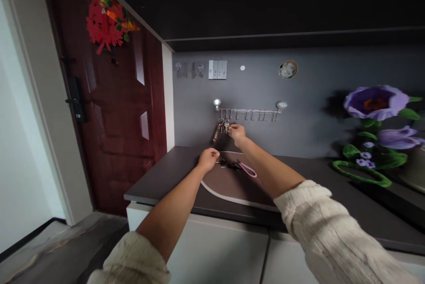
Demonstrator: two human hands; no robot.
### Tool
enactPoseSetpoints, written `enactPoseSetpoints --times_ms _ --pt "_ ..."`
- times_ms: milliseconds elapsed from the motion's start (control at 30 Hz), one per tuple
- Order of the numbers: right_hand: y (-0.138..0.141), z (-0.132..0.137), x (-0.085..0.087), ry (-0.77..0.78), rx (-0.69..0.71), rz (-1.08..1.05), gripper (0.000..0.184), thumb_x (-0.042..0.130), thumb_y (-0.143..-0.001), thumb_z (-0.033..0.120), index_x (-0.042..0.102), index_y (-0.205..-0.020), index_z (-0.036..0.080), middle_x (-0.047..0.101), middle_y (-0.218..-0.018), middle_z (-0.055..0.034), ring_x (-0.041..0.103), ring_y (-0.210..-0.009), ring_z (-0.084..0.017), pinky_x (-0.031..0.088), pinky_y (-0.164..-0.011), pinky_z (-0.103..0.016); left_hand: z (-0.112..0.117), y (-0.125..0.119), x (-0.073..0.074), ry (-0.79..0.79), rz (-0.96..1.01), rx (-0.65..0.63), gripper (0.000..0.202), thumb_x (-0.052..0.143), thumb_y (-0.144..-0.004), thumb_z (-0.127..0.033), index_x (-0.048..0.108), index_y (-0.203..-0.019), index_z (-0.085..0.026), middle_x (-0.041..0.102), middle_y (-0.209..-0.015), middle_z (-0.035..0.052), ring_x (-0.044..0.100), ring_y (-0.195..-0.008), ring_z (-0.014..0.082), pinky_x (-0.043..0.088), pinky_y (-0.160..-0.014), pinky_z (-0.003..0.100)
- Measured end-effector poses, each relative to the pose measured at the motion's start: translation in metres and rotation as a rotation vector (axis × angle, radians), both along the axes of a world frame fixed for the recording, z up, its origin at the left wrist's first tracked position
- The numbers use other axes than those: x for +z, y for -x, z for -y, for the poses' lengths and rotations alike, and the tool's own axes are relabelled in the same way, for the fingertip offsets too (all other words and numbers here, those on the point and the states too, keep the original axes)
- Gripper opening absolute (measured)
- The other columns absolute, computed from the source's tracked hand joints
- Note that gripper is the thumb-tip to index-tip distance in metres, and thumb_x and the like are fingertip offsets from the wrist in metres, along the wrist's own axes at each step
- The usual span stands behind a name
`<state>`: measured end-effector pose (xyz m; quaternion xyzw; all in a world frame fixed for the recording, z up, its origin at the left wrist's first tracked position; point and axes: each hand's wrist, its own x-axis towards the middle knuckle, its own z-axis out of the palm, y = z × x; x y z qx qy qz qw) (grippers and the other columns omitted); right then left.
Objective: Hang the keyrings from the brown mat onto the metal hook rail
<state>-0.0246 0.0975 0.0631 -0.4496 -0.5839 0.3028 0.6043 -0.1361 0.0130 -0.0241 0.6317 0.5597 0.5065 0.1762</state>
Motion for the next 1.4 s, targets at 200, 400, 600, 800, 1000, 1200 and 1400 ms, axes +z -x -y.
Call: enactPoseSetpoints --times_ms 200,400,600,800,1000,1200,1400 --pt "-0.014 0.035 -0.012 0.105 0.038 0.041 0.02 0.049 -0.067 0.013 0.057 -0.085 0.013 0.059 -0.072 -0.0016 0.051 -0.055 -0.006 0.042 -0.06 -0.02 0.008 0.002 0.0 0.052 -0.071 -0.038 0.014 0.054 -0.068 -0.016 0.062 -0.078 -0.011 0.062 -0.071 0.0041 0.053 -0.062 0.0096 0.041 -0.062 0.021" --pt "-0.028 0.065 -0.044 0.014 0.069 0.362 0.016 0.053 -0.066 0.016 0.061 -0.079 0.013 0.063 -0.077 -0.0032 0.054 -0.066 -0.009 0.041 -0.067 -0.021 0.016 0.004 0.003 0.06 -0.255 -0.022 0.014 0.057 -0.067 -0.02 0.065 -0.076 -0.013 0.063 -0.07 0.0037 0.053 -0.063 0.0114 0.04 -0.064 0.023" --pt "-0.033 0.082 -0.058 -0.088 0.063 0.745 0.015 0.055 -0.068 0.019 0.065 -0.078 0.021 0.064 -0.073 -0.0017 0.054 -0.068 -0.013 0.039 -0.068 -0.024 0.02 0.006 0.006 0.059 -0.343 -0.028 0.016 0.059 -0.066 -0.023 0.067 -0.077 -0.015 0.063 -0.069 0.0029 0.053 -0.065 0.0127 0.039 -0.064 0.024" --pt "-0.033 0.085 -0.062 -0.121 0.015 0.979 0.012 0.059 -0.068 0.027 0.068 -0.075 0.026 0.065 -0.079 -0.0038 0.051 -0.082 -0.019 0.035 -0.076 -0.029 0.02 0.006 0.007 0.092 -0.338 -0.035 0.016 0.06 -0.065 -0.023 0.067 -0.076 -0.015 0.062 -0.067 0.0021 0.052 -0.063 0.0126 0.038 -0.063 0.024" --pt "-0.032 0.087 -0.063 -0.155 -0.01 1.088 0.017 0.053 -0.074 0.03 0.068 -0.08 0.027 0.065 -0.084 -0.0054 0.048 -0.087 -0.021 0.032 -0.076 -0.032 0.018 0.008 0.005 0.105 -0.319 -0.027 0.017 0.061 -0.064 -0.023 0.067 -0.078 -0.014 0.061 -0.067 0.0022 0.051 -0.063 0.012 0.038 -0.063 0.024" --pt "-0.031 0.091 -0.06 -0.163 -0.011 1.155 0.02 0.049 -0.075 0.031 0.068 -0.074 0.025 0.064 -0.083 -0.0063 0.048 -0.087 -0.021 0.03 -0.075 -0.032 0.018 0.008 0.007 0.118 -0.278 -0.024 0.014 0.063 -0.062 -0.021 0.067 -0.075 -0.015 0.06 -0.065 0.0006 0.049 -0.06 0.0104 0.037 -0.061 0.023" --pt "-0.03 0.086 -0.062 -0.179 -0.037 1.158 0.022 0.047 -0.076 0.031 0.068 -0.08 0.026 0.065 -0.084 -0.0064 0.05 -0.086 -0.021 0.031 -0.073 -0.031 0.018 0.008 0.006 0.127 -0.266 -0.031 0.016 0.063 -0.062 -0.021 0.067 -0.076 -0.014 0.06 -0.065 0.0005 0.049 -0.06 0.0103 0.037 -0.061 0.023"
